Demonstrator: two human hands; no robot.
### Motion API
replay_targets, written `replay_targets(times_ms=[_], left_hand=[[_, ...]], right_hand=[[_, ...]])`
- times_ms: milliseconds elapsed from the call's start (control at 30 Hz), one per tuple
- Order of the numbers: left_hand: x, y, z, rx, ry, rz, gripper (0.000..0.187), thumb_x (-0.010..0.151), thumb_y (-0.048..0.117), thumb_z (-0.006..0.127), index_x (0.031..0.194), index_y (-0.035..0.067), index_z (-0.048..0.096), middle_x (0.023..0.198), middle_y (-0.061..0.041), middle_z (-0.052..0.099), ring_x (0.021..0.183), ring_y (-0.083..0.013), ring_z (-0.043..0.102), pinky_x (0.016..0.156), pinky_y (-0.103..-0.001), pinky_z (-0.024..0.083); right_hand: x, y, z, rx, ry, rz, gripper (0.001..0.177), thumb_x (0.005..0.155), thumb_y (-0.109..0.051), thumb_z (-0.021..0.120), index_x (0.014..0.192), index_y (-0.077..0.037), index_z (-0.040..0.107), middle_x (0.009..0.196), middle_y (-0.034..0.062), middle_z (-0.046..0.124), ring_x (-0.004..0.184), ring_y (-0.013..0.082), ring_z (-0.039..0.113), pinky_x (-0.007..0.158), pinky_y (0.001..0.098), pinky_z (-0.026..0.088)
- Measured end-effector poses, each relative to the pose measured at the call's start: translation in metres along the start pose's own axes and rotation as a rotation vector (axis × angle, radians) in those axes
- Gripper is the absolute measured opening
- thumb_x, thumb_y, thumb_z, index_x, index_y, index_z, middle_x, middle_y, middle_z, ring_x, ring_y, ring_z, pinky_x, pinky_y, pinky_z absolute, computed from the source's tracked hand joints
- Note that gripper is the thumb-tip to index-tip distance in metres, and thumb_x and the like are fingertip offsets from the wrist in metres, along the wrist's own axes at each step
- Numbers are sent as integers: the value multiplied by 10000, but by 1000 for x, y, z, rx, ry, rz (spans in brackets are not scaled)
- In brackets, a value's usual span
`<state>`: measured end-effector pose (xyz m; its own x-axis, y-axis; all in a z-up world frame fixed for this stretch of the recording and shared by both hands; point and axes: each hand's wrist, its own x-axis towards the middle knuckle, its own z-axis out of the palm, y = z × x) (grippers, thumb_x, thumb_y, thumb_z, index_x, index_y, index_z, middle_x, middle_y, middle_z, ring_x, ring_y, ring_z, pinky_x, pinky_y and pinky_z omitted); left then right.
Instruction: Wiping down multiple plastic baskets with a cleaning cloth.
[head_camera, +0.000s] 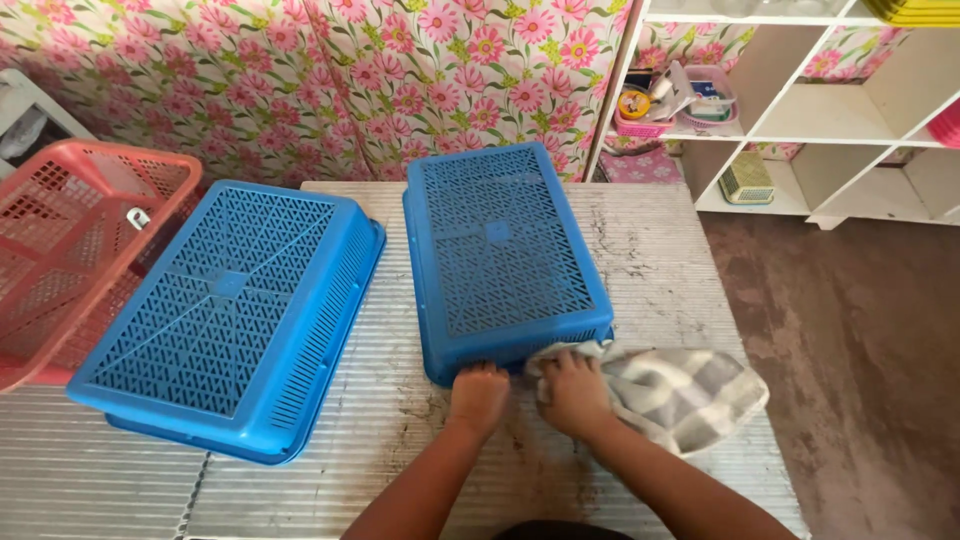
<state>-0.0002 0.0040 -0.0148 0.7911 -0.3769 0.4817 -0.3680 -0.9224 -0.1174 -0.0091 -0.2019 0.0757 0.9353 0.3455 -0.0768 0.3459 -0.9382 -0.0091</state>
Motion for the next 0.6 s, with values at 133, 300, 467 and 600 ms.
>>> replay_targets(times_ms=[133,300,467,600], left_hand=[[0,1,-3,36,-6,-2,118,762,189,593,700,214,691,685,-14,639,643,-245,672,562,-413,503],[-2,0,-21,51,9,-33,93,754,196,603,721,220,687,712,-2,627,662,-231,665,529,-391,501],[-2,0,-37,55,30,-15,107,796,188,587,759,214,684,753,-4,642,723,-229,686,556,-360,531],[-1,3,-32,64,23,-23,121,807,199,576,750,223,680,753,4,646,729,-219,685,556,-353,535]], right_hand=[[-4,9,-4,32,35,-49,585,729,-538,749,1247,-286,645,1208,50,552,1157,326,623,972,525,420],[-13,77,4,-20,147,-48,621,632,-482,802,1226,-359,671,1146,-12,601,1069,278,689,906,523,494],[-19,97,-2,33,69,256,624,672,-573,762,1257,-389,642,1289,12,590,1214,295,658,999,495,485],[-16,52,1,38,66,247,646,705,-618,755,1265,-309,668,1230,50,617,1183,302,670,988,514,484]])
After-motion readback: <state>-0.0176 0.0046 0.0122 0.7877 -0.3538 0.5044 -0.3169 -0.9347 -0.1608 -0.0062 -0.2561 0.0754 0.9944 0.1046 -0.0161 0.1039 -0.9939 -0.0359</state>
